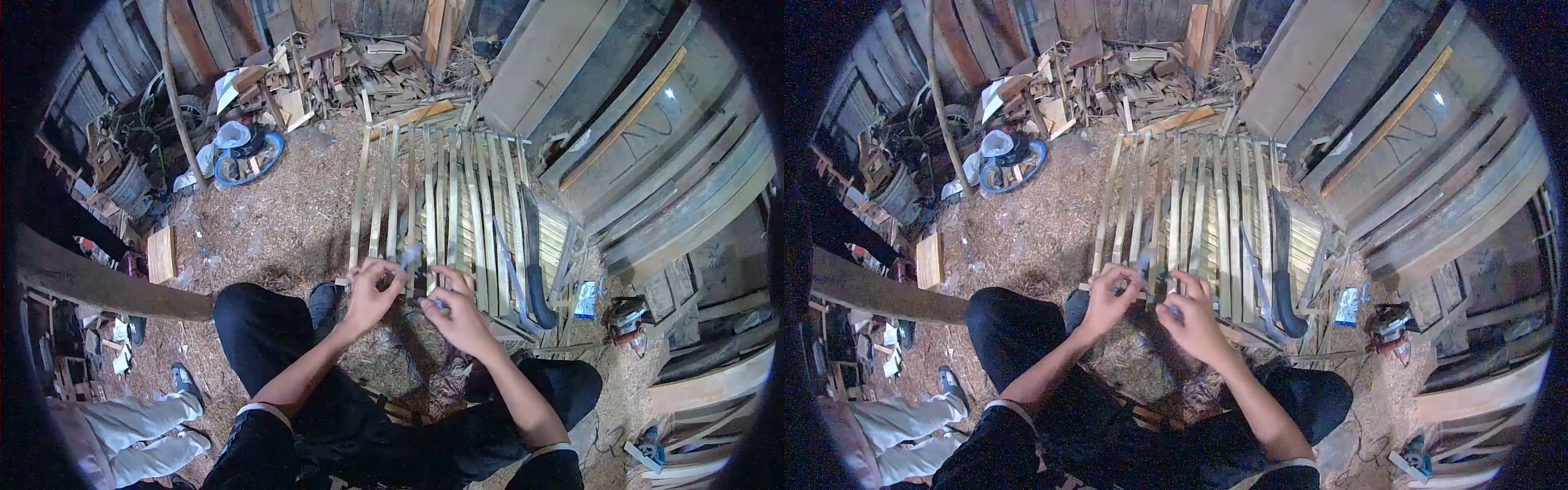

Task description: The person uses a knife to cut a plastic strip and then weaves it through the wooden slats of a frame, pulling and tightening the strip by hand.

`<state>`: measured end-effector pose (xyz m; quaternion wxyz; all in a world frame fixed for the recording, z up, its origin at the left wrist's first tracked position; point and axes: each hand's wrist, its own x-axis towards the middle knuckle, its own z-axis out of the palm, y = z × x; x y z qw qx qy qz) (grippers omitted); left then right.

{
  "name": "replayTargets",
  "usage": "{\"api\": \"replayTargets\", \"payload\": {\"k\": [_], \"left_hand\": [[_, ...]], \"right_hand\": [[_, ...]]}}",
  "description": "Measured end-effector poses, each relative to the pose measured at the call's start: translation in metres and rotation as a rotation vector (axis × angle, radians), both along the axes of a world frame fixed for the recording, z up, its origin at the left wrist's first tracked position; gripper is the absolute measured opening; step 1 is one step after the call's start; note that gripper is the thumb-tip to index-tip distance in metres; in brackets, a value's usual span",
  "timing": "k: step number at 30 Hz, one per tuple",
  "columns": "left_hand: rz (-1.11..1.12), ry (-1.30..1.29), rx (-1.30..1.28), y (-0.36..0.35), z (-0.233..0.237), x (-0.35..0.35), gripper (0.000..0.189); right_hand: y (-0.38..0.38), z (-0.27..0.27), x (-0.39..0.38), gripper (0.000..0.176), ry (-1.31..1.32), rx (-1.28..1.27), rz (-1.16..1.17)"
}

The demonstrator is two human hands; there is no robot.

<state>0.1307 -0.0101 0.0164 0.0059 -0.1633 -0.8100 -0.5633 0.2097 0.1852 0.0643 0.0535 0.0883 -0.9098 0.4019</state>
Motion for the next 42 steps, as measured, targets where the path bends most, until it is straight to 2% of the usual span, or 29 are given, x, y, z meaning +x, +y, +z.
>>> {"api": "replayTargets", "payload": {"k": [1, 2, 4, 5, 6, 7, 8, 9, 10, 12, 13, 15, 19, 21, 24, 25, 27, 28, 30, 32, 34, 35, 38, 42], "left_hand": [[-0.046, -0.133, 0.177, 0.0, -0.004, -0.002, 0.015], [-0.043, -0.13, 0.179, -0.001, -0.008, -0.003, 0.015], [-0.102, -0.403, 0.525, 0.001, 0.016, -0.003, 0.016], [-0.026, -0.281, 0.199, -0.002, 0.031, -0.004, 0.023], [-0.028, -0.277, 0.199, -0.003, 0.032, -0.007, 0.023], [-0.058, -0.105, 0.11, -0.005, 0.032, -0.009, 0.025], [-0.086, 0.067, 0.019, -0.008, 0.033, -0.011, 0.027], [-0.11, 0.115, -0.097, -0.01, 0.047, -0.01, 0.03], [-0.106, 0.117, -0.097, -0.01, 0.049, -0.011, 0.03], [-0.192, 0.113, 0.087, -0.007, 0.05, -0.011, 0.032], [-0.192, 0.113, 0.086, -0.005, 0.05, -0.008, 0.032], [-0.222, -0.181, 0.246, -0.003, 0.049, -0.003, 0.035], [-0.263, -0.192, 0.278, -0.004, 0.046, -0.009, 0.038], [-0.274, -0.298, 0.379, -0.004, 0.046, -0.011, 0.037], [-0.246, -0.355, 0.307, -0.005, 0.05, -0.011, 0.037], [-0.249, -0.36, 0.304, -0.007, 0.049, -0.013, 0.037], [-0.212, -0.159, 0.106, -0.011, 0.047, -0.016, 0.036], [-0.218, -0.164, 0.106, -0.013, 0.046, -0.017, 0.036], [-0.14, -0.094, 0.018, -0.016, 0.044, -0.02, 0.035], [-0.098, -0.084, 0.012, -0.019, 0.033, -0.025, 0.034], [-0.074, -0.058, -0.04, -0.02, 0.029, -0.028, 0.029], [-0.075, -0.062, -0.038, -0.019, 0.026, -0.029, 0.029], [-0.054, 0.02, -0.092, -0.018, 0.026, -0.03, 0.029], [-0.048, 0.049, -0.127, -0.02, 0.025, -0.029, 0.03]], "right_hand": [[0.005, 0.001, -0.003, 0.02, -0.056, -0.078, -0.003], [0.009, 0.003, -0.005, 0.021, -0.112, -0.156, -0.007], [0.013, 0.005, -0.009, 0.022, -0.098, -0.169, -0.023], [0.016, 0.004, -0.011, 0.022, -0.147, -0.341, -0.025], [0.014, 0.009, -0.014, 0.023, -0.194, -0.515, -0.025], [0.012, 0.018, -0.012, 0.023, -0.258, -0.628, -0.068], [0.011, 0.024, -0.012, 0.023, -0.257, -0.628, -0.064], [0.011, 0.028, -0.012, 0.021, -0.335, -0.705, -0.101], [0.011, 0.032, -0.013, 0.02, -0.415, -0.782, -0.138], [0.008, 0.034, -0.015, 0.019, -0.325, -0.852, -0.1], [0.008, 0.035, -0.015, 0.021, -0.291, -0.899, -0.11], [0.007, 0.037, -0.018, 0.022, -0.256, -0.949, -0.117], [0.007, 0.038, -0.019, 0.019, -0.23, -1.043, -0.122], [0.006, 0.03, -0.019, 0.017, -0.209, -1.048, -0.096], [0.008, 0.022, -0.018, 0.015, -0.239, -1.11, -0.058], [0.008, 0.02, -0.017, 0.015, -0.24, -1.113, -0.063], [0.012, 0.018, -0.015, 0.018, -0.224, -0.817, -0.134], [0.014, 0.015, -0.013, 0.018, -0.225, -0.817, -0.143], [0.018, 0.011, -0.013, 0.021, -0.177, -0.587, -0.17], [0.019, 0.01, -0.008, 0.021, -0.218, -0.58, -0.186], [0.021, 0.005, -0.004, 0.021, -0.289, -0.394, -0.181], [0.023, -0.015, -0.005, 0.02, -0.156, -0.363, -0.149], [0.023, -0.024, -0.004, 0.019, -0.096, -0.357, -0.138], [0.02, -0.003, 0.001, 0.019, -0.179, -0.302, -0.159]]}}
